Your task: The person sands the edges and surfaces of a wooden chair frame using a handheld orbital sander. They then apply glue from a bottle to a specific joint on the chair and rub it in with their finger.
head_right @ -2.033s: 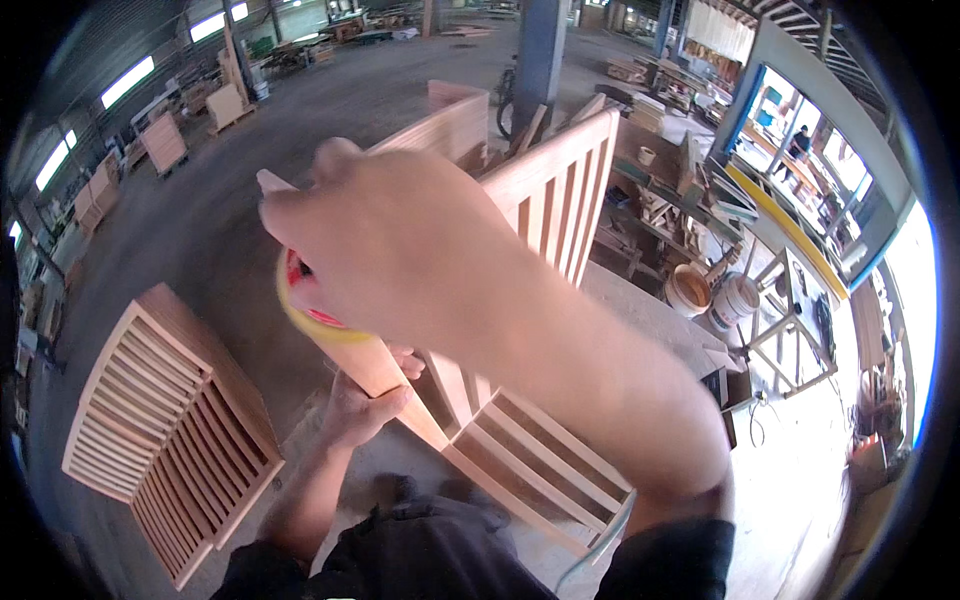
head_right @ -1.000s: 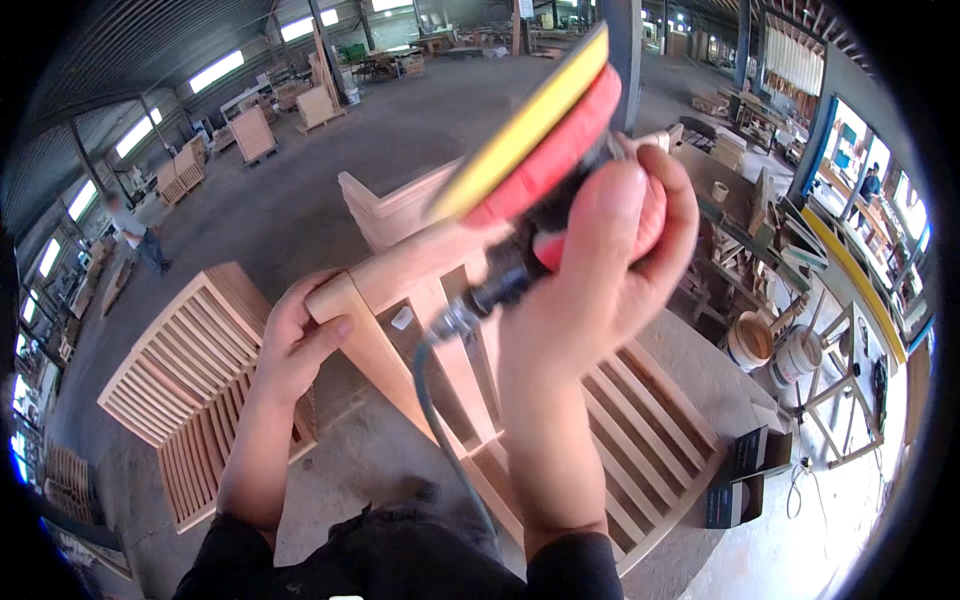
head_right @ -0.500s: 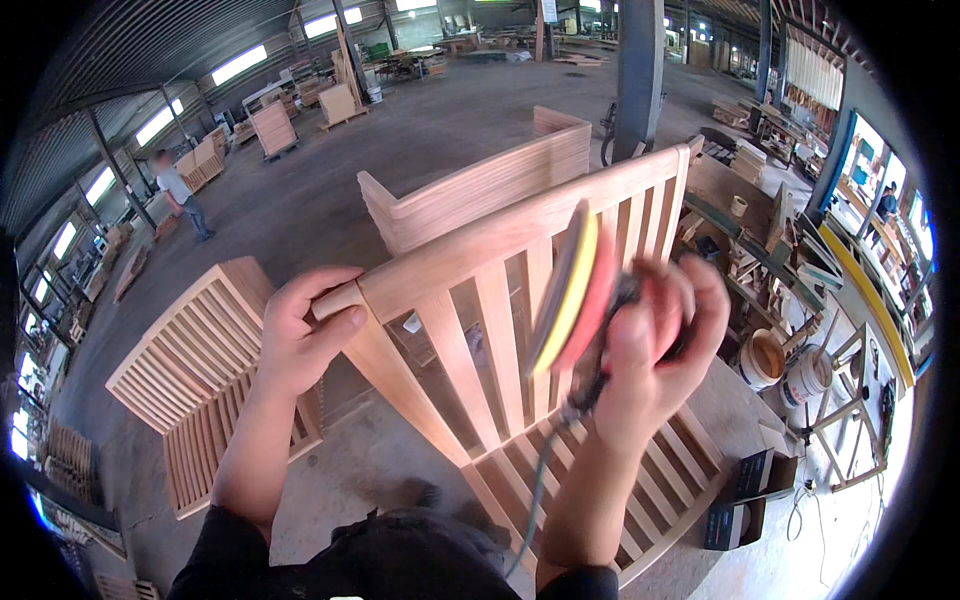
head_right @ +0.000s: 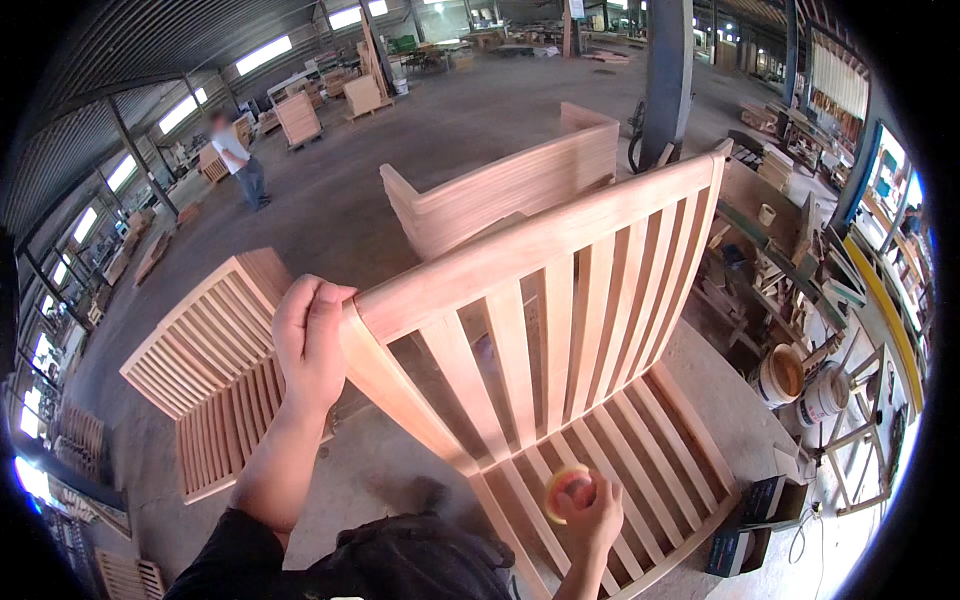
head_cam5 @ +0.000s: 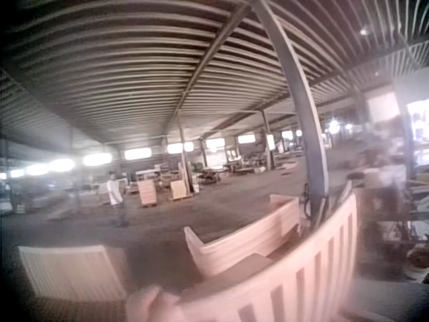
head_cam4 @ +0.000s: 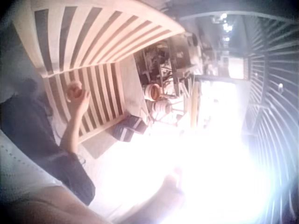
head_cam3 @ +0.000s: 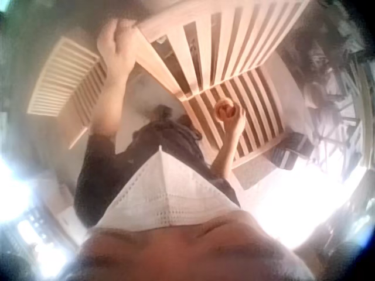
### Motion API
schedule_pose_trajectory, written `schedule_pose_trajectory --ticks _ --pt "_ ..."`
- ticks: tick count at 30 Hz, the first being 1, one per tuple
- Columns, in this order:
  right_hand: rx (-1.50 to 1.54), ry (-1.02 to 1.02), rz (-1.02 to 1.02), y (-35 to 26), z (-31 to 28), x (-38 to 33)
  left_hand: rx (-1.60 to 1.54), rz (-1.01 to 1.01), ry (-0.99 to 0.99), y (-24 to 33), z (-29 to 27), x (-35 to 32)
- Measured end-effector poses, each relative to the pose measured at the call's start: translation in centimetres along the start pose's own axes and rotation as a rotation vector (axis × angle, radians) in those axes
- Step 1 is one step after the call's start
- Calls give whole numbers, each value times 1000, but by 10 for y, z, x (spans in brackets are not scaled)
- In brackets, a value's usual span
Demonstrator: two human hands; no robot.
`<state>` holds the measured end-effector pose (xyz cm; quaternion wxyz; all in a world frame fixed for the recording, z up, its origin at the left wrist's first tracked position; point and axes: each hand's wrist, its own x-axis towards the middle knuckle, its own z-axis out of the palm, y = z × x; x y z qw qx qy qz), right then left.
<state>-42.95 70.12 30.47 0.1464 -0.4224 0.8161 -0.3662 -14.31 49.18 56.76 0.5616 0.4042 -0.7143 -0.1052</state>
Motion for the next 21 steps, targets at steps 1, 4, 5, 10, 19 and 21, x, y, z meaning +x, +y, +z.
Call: schedule_pose_trajectory --ticks 1,4,5,10,19,21 --pt "-49 -23 23 18 7 -8 0 -5 12 -2 0 -1" --pt "-149 -74 67 67 20 -30 -12 -67 -2 4 1 -1" --pt "-162 -74 87 80 25 -35 -17 -90 -20 4 1 0" --pt "-217 -87 170 113 35 -50 1 -168 -87 6 -5 0" --pt "-252 -37 189 120 45 -44 81 -145 -80 4 -12 -1" --pt "-253 -23 207 116 44 -45 92 -123 -68 6 -11 -1"
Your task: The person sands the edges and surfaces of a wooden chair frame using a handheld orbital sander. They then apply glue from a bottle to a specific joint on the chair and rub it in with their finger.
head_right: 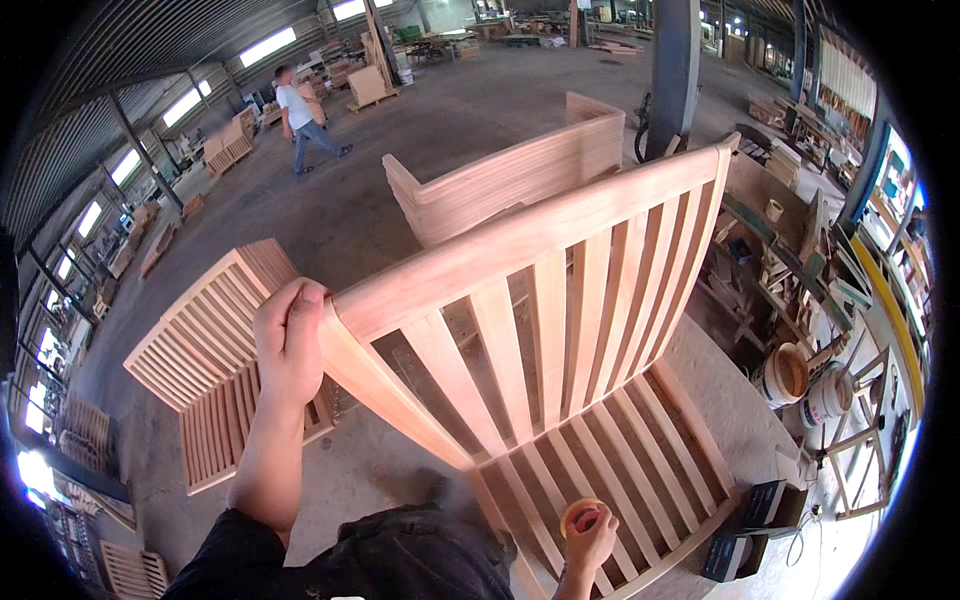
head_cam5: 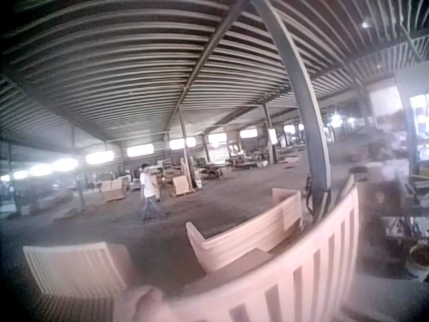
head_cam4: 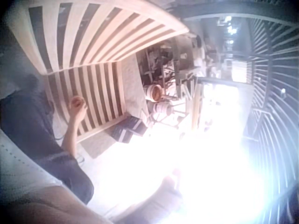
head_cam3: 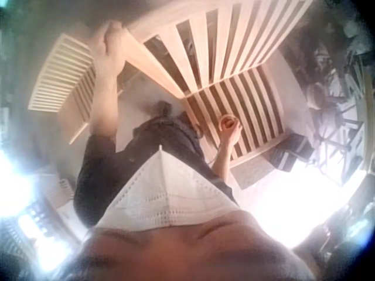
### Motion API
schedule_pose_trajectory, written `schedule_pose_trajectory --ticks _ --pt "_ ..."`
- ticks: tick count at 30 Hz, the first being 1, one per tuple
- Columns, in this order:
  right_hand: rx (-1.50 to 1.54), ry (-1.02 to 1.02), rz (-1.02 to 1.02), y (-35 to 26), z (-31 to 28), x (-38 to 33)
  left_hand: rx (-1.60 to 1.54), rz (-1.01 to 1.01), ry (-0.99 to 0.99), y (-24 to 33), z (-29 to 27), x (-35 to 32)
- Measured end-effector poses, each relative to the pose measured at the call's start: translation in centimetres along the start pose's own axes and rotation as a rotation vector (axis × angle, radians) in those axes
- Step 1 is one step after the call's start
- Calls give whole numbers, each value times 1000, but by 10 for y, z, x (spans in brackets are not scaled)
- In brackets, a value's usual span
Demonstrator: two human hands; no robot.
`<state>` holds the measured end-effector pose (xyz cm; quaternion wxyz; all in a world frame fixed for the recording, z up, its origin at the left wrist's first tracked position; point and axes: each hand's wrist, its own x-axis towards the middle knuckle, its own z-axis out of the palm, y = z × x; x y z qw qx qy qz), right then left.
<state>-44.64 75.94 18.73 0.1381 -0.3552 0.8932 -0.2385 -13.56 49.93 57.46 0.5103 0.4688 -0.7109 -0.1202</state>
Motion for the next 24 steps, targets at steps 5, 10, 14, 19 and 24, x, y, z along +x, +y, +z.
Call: schedule_pose_trajectory --ticks 5,10,14,19,24 --pt "42 116 -18 2 -2 3 19 23 27 -6 19 2" --pt "175 51 18 -2 -9 4 -140 12 195 -80 -1 2" --pt "140 63 107 4 -5 -10 -65 -106 284 -60 13 5" --pt "220 127 168 17 15 -24 270 -58 308 -49 21 7" --pt "197 153 191 5 14 -25 536 543 228 -96 -9 46"
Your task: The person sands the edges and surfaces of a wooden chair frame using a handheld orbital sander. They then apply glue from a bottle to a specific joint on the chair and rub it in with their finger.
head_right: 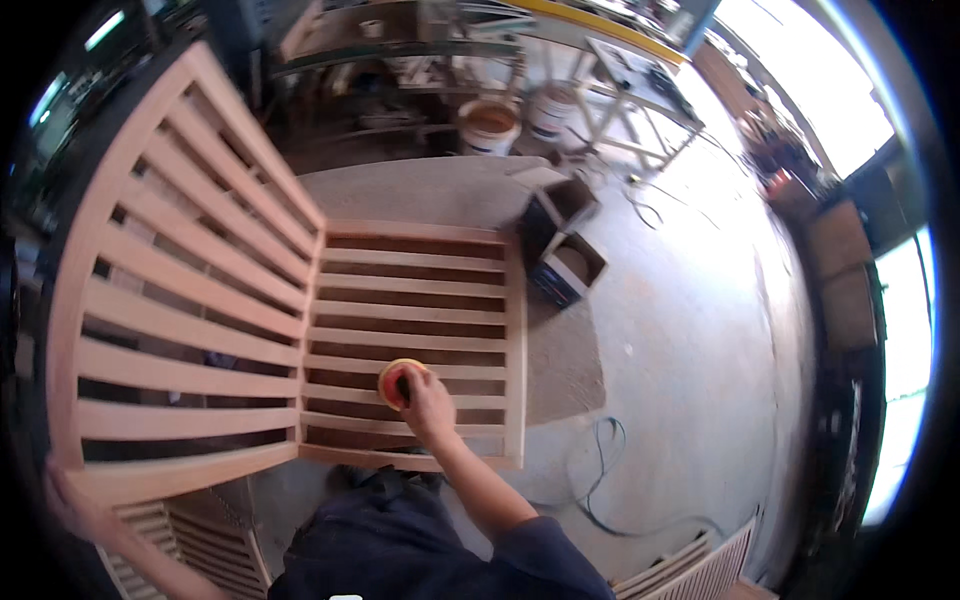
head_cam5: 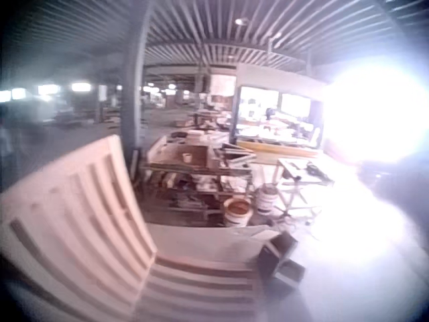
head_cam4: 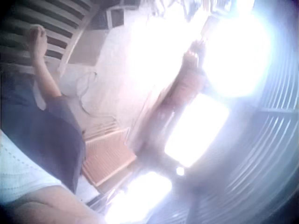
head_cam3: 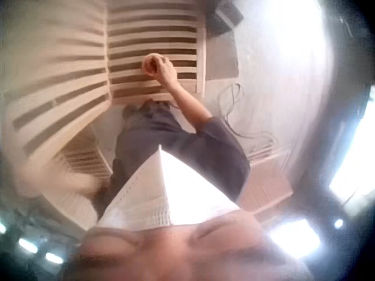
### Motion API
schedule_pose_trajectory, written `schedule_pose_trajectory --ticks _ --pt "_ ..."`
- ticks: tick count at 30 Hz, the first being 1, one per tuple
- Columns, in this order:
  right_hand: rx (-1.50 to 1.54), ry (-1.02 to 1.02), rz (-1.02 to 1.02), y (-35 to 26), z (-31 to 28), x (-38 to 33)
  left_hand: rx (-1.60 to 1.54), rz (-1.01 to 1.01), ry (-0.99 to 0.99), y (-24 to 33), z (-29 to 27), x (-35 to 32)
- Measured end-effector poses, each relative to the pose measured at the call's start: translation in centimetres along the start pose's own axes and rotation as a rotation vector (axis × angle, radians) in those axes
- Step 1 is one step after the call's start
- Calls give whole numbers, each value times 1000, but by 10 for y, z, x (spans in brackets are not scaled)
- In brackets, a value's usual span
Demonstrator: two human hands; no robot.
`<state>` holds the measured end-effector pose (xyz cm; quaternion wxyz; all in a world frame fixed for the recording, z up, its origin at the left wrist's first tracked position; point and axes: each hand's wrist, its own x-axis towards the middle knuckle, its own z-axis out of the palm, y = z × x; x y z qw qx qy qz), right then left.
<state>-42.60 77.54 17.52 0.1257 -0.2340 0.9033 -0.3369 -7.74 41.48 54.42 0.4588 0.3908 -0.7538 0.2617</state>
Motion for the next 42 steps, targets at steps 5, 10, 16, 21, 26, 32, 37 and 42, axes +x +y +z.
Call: schedule_pose_trajectory --ticks 5,10,16,21,26,32,37,42 --pt "-66 -27 -78 -1 -8 3 -594 -677 92 48 1 -21" --pt "-115 -9 -89 5 2 -5 -662 -631 -19 100 -30 1" --pt "-239 28 -137 14 13 -5 -772 -159 -79 53 -17 -38" --pt "-406 243 -71 -24 11 -29 -1168 -468 -442 -11 57 -104" --pt "-371 338 -19 -76 28 -117 -646 -552 -883 -116 245 -228" --pt "-384 295 275 -113 53 -272 -446 -489 -1228 -135 386 -278" --pt "-429 362 522 -115 64 -395 -655 -614 -1306 -142 455 -330" --pt "-358 357 614 -115 87 -456 -663 -649 -1275 -156 461 -332"
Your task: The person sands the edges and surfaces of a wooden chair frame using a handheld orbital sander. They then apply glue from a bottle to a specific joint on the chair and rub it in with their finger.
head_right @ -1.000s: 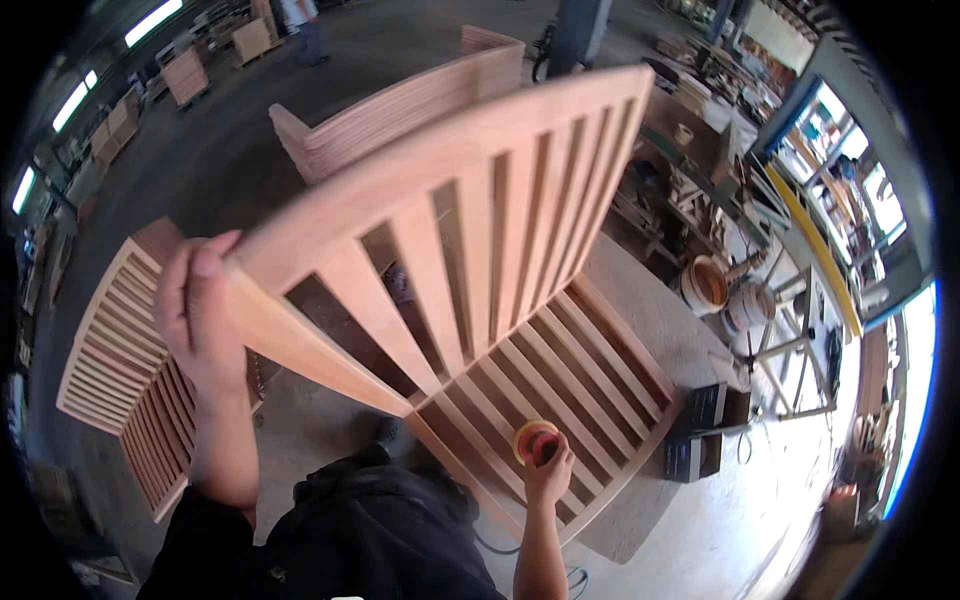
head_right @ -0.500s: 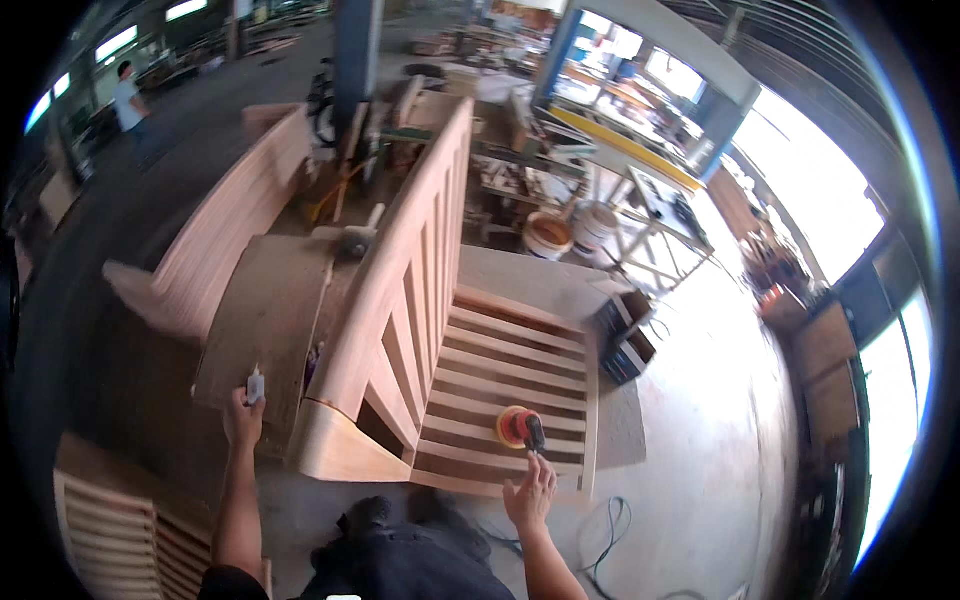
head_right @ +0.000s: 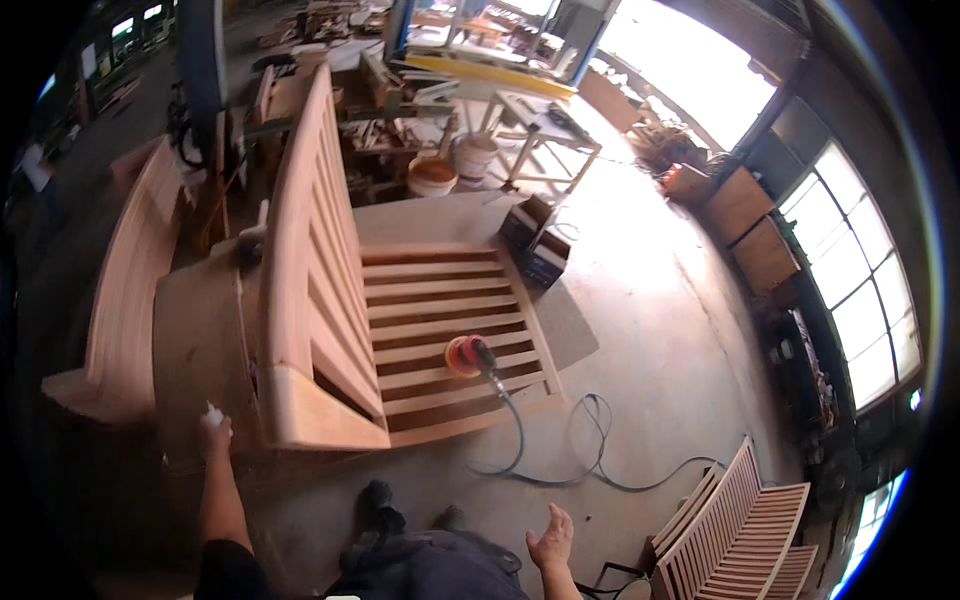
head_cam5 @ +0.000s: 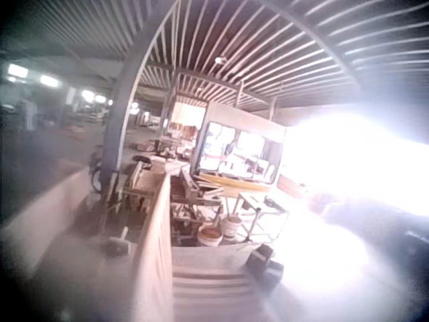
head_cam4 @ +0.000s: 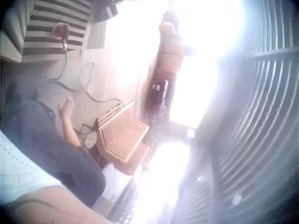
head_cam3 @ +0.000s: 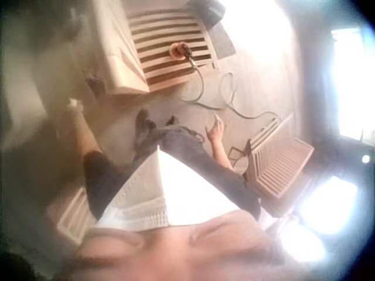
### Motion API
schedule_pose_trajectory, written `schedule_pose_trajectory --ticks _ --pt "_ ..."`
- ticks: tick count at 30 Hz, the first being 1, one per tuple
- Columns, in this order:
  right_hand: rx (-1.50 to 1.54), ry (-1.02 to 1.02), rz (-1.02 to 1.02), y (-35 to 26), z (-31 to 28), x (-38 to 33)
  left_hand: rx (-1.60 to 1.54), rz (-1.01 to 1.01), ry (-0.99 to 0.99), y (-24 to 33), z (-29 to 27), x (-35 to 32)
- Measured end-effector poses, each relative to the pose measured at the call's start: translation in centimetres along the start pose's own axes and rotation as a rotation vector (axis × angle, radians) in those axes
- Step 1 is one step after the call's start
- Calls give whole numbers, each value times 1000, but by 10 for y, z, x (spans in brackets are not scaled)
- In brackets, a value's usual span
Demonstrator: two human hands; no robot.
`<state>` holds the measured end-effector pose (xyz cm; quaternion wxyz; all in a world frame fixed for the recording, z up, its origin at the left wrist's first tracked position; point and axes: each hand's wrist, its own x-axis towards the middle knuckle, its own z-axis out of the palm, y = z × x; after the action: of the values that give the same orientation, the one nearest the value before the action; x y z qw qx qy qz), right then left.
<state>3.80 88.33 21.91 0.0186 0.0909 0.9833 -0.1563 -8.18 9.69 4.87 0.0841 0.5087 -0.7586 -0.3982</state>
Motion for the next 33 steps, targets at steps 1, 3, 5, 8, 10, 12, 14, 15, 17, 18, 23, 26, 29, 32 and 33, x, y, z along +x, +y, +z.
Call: schedule_pose_trajectory --ticks 1,3,5,8,10,12,14,15,17,18,23,26,29,32,33 --pt "41 -34 -22 6 7 -7 -291 72 27 -7 -5 9" --pt "118 -81 103 20 15 -28 -581 173 109 12 -19 -21" --pt "186 -139 152 32 21 -34 -752 292 242 54 -61 -50" --pt "221 -172 173 68 33 -69 -1177 336 236 186 -140 -147" --pt "168 -180 105 126 57 -94 -1346 608 28 252 -195 -214" --pt "273 -177 256 165 74 -102 -1488 668 50 317 -227 -293" --pt "176 79 -48 191 80 -111 -1409 859 -50 343 -251 -346" --pt "123 222 -180 206 86 -118 -1368 949 -116 355 -254 -370" --pt "-20 167 -177 300 144 -140 -1347 986 -137 378 -242 -413" --pt "-89 133 -166 324 152 -152 -1332 1003 -156 388 -235 -439" --pt "424 70 481 367 163 -196 -1270 1110 -360 439 -194 -555" --pt "570 130 624 351 133 -224 -1223 1223 -570 474 -151 -609" --pt "633 102 767 336 80 -235 -1183 1248 -690 508 -109 -663" --pt "718 139 914 349 81 -252 -1161 1248 -805 552 -52 -714" --pt "755 169 959 359 82 -252 -1169 1225 -827 564 -33 -731"
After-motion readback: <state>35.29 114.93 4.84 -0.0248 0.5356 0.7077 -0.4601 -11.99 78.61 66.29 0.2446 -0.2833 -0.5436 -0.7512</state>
